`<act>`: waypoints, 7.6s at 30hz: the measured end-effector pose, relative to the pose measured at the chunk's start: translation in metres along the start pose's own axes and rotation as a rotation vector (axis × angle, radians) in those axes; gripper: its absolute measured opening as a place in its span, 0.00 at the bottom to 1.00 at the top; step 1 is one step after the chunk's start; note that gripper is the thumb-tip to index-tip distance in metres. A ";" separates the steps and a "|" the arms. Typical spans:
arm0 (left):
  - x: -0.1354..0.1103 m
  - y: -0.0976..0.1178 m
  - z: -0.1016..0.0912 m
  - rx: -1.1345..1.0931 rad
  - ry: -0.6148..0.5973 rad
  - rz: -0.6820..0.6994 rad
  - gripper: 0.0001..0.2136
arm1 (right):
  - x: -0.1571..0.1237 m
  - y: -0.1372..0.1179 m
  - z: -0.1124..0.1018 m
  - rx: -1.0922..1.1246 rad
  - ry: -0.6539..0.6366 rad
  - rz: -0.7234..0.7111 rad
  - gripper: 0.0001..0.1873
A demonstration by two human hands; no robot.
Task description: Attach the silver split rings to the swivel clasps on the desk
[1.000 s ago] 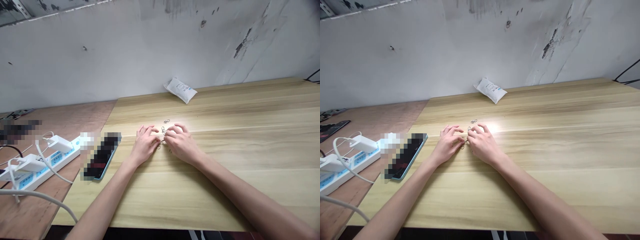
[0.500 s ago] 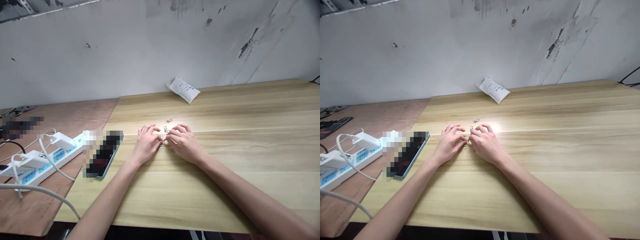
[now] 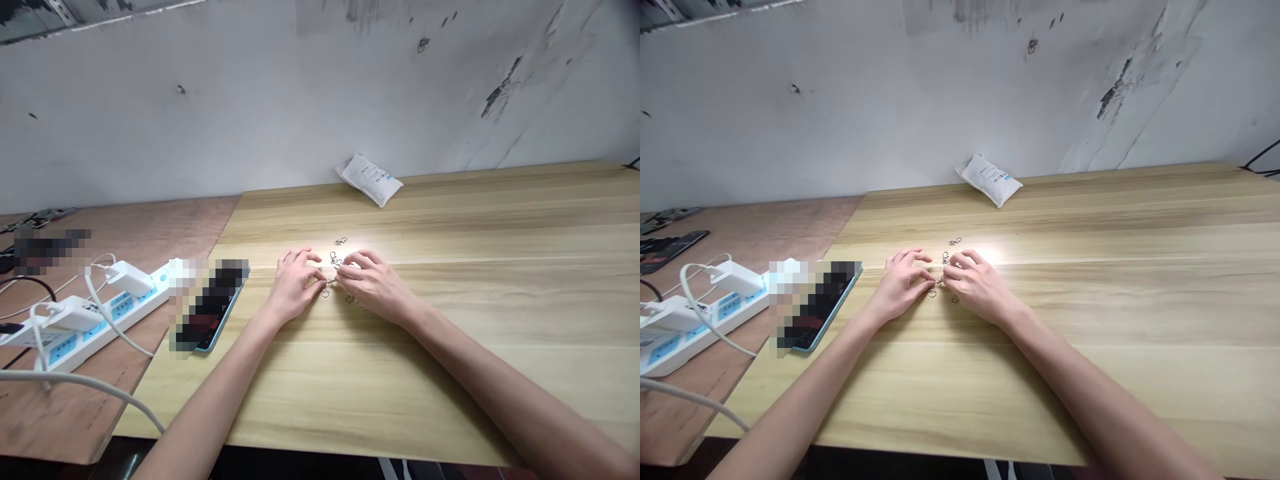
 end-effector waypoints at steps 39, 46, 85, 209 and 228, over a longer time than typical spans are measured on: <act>0.004 0.008 -0.035 -0.180 0.131 0.125 0.04 | -0.007 0.035 -0.010 0.766 0.106 0.566 0.07; -0.003 0.028 -0.034 0.256 0.307 0.318 0.08 | -0.009 0.031 -0.013 0.826 0.106 0.713 0.08; 0.002 0.022 -0.014 -0.259 0.005 0.162 0.05 | -0.015 0.040 -0.003 0.408 -0.151 0.458 0.09; 0.004 0.010 -0.036 -0.299 0.228 0.018 0.04 | -0.004 0.028 -0.016 1.050 0.068 0.532 0.13; -0.127 -0.149 -0.084 0.440 -0.068 -0.262 0.16 | -0.023 0.068 0.000 0.864 0.278 0.736 0.15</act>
Point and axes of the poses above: each hand's wrist, its own x-axis towards the middle knuckle, its own z-axis out of the palm, y = z × x, the point moved 7 cm from there along x, towards the middle knuckle, and after that the axes turned 14 degrees about x, right-handed, at the moved point
